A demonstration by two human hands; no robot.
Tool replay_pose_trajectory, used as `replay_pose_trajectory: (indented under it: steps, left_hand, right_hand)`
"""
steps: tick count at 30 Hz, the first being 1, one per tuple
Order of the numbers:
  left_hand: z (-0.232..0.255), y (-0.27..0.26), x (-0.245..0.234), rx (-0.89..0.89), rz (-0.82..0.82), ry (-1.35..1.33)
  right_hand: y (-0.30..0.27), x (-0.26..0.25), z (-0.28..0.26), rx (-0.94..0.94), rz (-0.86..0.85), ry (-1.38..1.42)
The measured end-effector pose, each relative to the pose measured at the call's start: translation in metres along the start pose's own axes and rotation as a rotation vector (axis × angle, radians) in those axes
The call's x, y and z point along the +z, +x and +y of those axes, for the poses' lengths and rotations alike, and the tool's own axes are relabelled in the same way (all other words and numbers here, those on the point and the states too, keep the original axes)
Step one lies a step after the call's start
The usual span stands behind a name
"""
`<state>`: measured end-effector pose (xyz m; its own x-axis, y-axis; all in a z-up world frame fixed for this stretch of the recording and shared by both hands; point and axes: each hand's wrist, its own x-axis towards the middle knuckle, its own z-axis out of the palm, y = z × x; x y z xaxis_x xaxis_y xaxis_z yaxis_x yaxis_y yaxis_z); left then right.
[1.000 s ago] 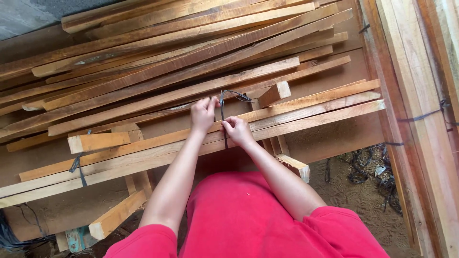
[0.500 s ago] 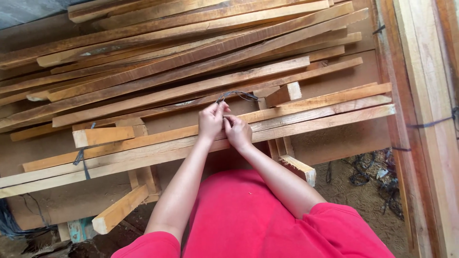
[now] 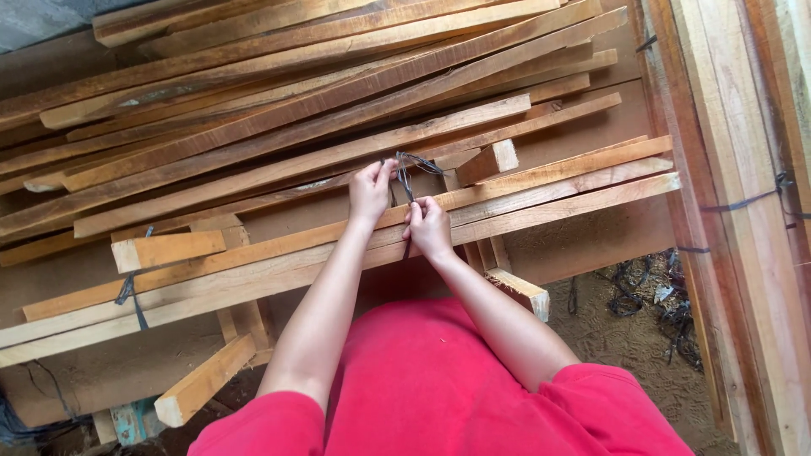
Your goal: Organizing and bundling wooden slats in a woodworking shop.
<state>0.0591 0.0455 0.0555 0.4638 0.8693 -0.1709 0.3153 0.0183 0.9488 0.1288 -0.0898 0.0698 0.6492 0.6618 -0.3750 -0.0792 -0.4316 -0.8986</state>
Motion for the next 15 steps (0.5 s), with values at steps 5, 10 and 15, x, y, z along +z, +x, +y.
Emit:
replay_pose_trajectory:
  steps: [5, 10, 15]
  left_hand:
    - [0.0, -0.014, -0.035, -0.003, 0.085, 0.206]
    - [0.034, -0.031, -0.039, 0.134, -0.014, 0.175]
    - [0.012, -0.04, -0.022, 0.301, -0.086, 0.247]
  right_hand:
    - [-0.001, 0.014, 0.005, -0.036, -0.027, -0.063]
    - [0.013, 0.025, 0.013, -0.085, -0.011, -0.12]
    - [0.008, 0.026, -0.013, -0.155, 0.0, -0.244]
